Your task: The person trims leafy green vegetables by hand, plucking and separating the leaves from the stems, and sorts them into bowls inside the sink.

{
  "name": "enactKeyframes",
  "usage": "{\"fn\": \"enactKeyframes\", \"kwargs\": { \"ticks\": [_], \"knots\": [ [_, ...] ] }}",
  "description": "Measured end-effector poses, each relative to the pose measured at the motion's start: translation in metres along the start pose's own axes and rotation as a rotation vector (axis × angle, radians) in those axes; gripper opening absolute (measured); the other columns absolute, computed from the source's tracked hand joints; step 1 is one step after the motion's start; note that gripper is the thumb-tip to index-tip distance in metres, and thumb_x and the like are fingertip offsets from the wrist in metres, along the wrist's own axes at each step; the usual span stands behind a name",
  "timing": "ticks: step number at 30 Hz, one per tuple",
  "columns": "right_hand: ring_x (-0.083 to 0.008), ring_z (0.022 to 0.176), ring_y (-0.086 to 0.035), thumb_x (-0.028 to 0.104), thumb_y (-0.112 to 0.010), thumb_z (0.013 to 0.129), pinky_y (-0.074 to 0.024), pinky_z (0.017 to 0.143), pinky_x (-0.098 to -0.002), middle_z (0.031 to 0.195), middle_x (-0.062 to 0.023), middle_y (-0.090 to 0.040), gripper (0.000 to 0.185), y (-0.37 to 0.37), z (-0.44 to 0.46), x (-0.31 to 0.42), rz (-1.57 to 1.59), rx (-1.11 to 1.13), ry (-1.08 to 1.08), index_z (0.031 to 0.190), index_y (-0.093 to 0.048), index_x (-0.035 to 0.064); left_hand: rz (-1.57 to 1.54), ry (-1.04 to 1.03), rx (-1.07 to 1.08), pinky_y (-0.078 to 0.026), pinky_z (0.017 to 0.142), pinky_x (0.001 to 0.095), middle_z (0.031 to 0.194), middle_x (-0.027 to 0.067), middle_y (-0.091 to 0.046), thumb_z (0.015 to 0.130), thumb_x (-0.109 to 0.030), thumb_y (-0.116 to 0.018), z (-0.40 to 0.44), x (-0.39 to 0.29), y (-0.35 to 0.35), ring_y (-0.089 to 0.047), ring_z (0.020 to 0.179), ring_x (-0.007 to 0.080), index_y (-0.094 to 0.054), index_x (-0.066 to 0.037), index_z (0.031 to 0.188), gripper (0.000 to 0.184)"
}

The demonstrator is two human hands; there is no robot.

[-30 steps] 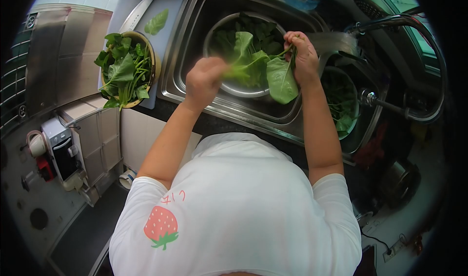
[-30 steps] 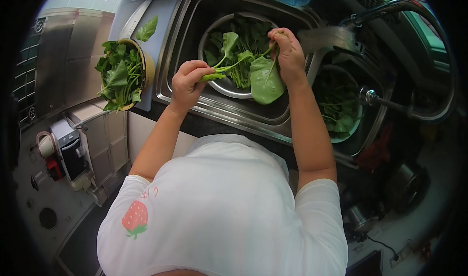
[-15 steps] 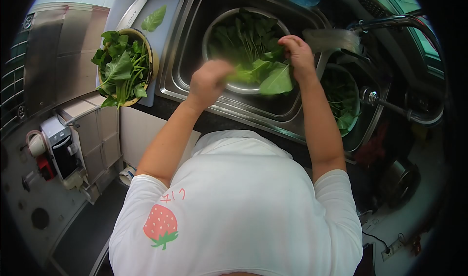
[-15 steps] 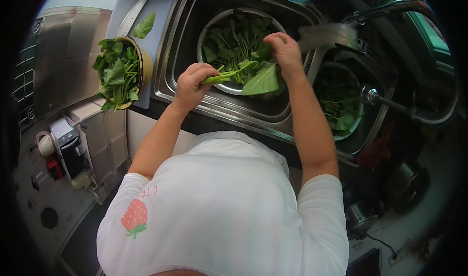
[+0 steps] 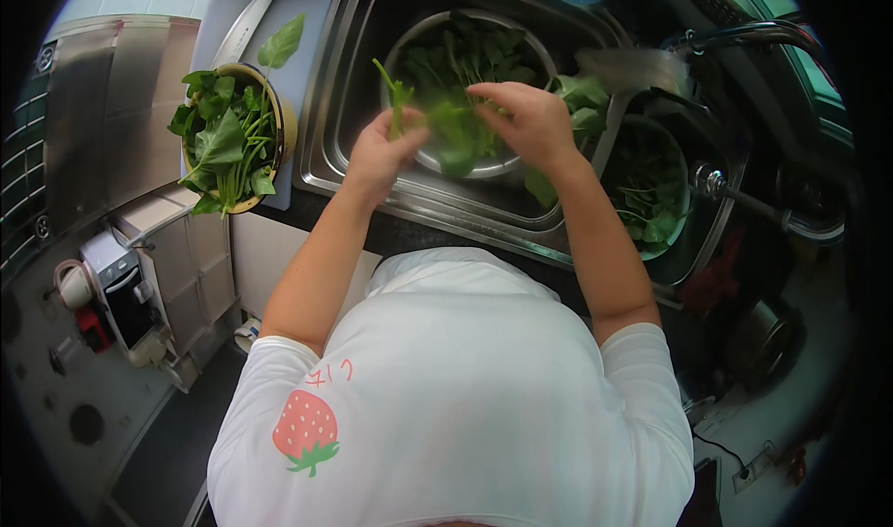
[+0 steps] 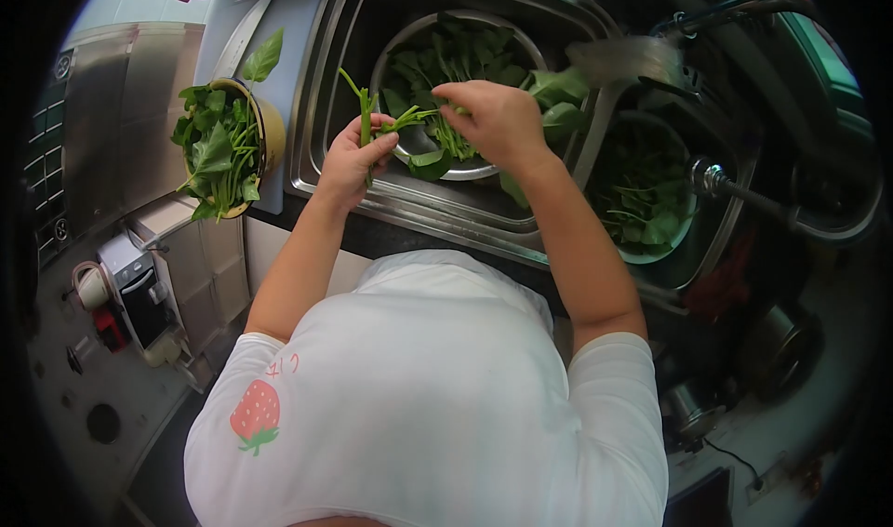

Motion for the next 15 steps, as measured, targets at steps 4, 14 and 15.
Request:
{"fn": "enactKeyframes", "kwargs": {
  "ticks": [4, 14, 15],
  "knots": [
    [-0.0214, 0.064, -0.061, 0.017, -0.062, 0.074, -0.0469, 0.055, -0.0312, 0.077, -0.0024, -0.065, 0.012, -0.034, 0.005, 0.007, -0.176, 0.215, 0.045, 0.084, -0.066, 0.0116, -0.010, 0.018, 0.040, -0.032, 0.050, 0.0182, 0.073, -0.0027, -0.052, 0.081, -0.008, -0.065, -0.003, 0.000, -0.002, -0.044, 0.058, 0.0056, -0.055, -0.010, 0.100, 0.021],
    [-0.0153, 0.056, -0.054, 0.020, -0.058, 0.075, -0.0427, 0.054, -0.0305, 0.064, -0.0077, -0.057, 0.017, -0.012, -0.018, -0.045, -0.005, -0.192, -0.442, 0.077, -0.059, 0.0028, -0.363, 0.257, 0.116, -0.031, 0.045, 0.0173, 0.075, 0.0014, -0.050, 0.086, -0.010, -0.058, -0.012, 0.014, -0.033, -0.039, 0.054, 0.0057, -0.052, -0.009, 0.100, 0.015],
    [-0.0143, 0.059, -0.053, 0.020, -0.058, 0.076, -0.0418, 0.055, -0.0314, 0.064, -0.0067, -0.056, 0.017, -0.002, -0.024, -0.065, 0.086, -0.245, -0.498, 0.078, -0.060, 0.0035, -0.318, 0.191, 0.137, -0.030, 0.045, 0.0171, 0.074, 0.0005, -0.049, 0.086, -0.009, -0.059, -0.017, 0.006, -0.030, -0.039, 0.054, 0.0053, -0.052, -0.009, 0.100, 0.016]
  ]
}}
Point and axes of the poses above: each hand's wrist, its own z-axis towards the middle knuckle, its own y-axis out of the back of the hand, x = y × z, the point moved 10 cm from there along z, towards the middle knuckle
